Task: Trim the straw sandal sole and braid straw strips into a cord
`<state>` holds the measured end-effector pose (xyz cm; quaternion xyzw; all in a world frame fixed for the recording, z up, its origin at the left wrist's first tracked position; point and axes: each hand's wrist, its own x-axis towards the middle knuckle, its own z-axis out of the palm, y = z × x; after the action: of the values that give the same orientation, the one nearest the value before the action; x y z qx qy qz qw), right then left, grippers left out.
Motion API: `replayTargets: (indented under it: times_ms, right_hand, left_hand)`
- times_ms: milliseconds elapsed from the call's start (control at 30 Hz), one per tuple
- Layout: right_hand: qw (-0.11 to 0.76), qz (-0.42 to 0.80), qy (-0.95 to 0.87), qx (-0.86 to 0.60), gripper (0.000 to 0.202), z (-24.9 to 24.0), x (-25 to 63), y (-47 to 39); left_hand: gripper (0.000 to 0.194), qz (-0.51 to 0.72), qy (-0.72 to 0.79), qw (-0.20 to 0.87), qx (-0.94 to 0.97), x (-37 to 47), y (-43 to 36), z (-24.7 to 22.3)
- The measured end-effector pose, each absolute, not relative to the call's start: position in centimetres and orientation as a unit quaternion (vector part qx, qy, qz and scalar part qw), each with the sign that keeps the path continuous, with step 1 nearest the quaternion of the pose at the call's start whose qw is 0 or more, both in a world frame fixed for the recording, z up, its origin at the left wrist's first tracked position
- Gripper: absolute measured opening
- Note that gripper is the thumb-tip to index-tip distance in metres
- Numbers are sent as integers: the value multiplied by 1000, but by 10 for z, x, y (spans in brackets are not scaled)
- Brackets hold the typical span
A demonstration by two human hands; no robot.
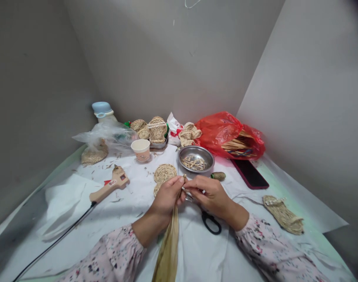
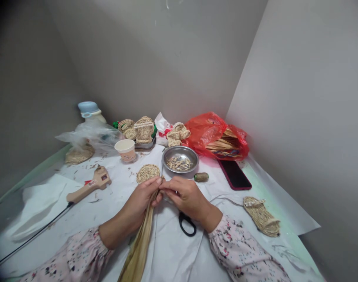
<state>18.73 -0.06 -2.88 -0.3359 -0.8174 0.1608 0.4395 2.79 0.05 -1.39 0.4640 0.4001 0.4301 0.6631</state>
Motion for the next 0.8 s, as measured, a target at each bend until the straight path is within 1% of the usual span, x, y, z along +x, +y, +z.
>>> replayTargets:
  times_ms: [100, 167, 300, 367, 433, 567, 800]
  right_hand:
    - [455, 104, -810, -354, 14, -25, 185, -5]
    - [456, 89, -810, -359, 13, -22, 183, -7]
    - [465, 100, -797, -372, 5, -18, 181, -9]
    - [471, 115, -788, -380, 5, -18, 181, -9]
    - [475, 150, -777, -383, 9, -18, 181, -9]
    - [497, 261, -739, -371, 11, -17, 184, -6]
    - [536, 421, -672, -290, 16, -20, 187, -2]
  left_hand:
    - [28, 447, 371, 698, 420, 30, 0, -14]
    - [28, 447, 360, 711, 406, 32, -1, -14]
    - [26, 414, 364, 712, 435, 33, -3, -18]
    - [26, 395, 364, 710, 455, 33, -3, -20]
    - [26, 391, 356, 711, 464, 34, -4, -21]
    - [27, 403, 347, 711, 460, 34, -4, -19]
    - [26, 408, 337, 717, 453, 34, -6, -14]
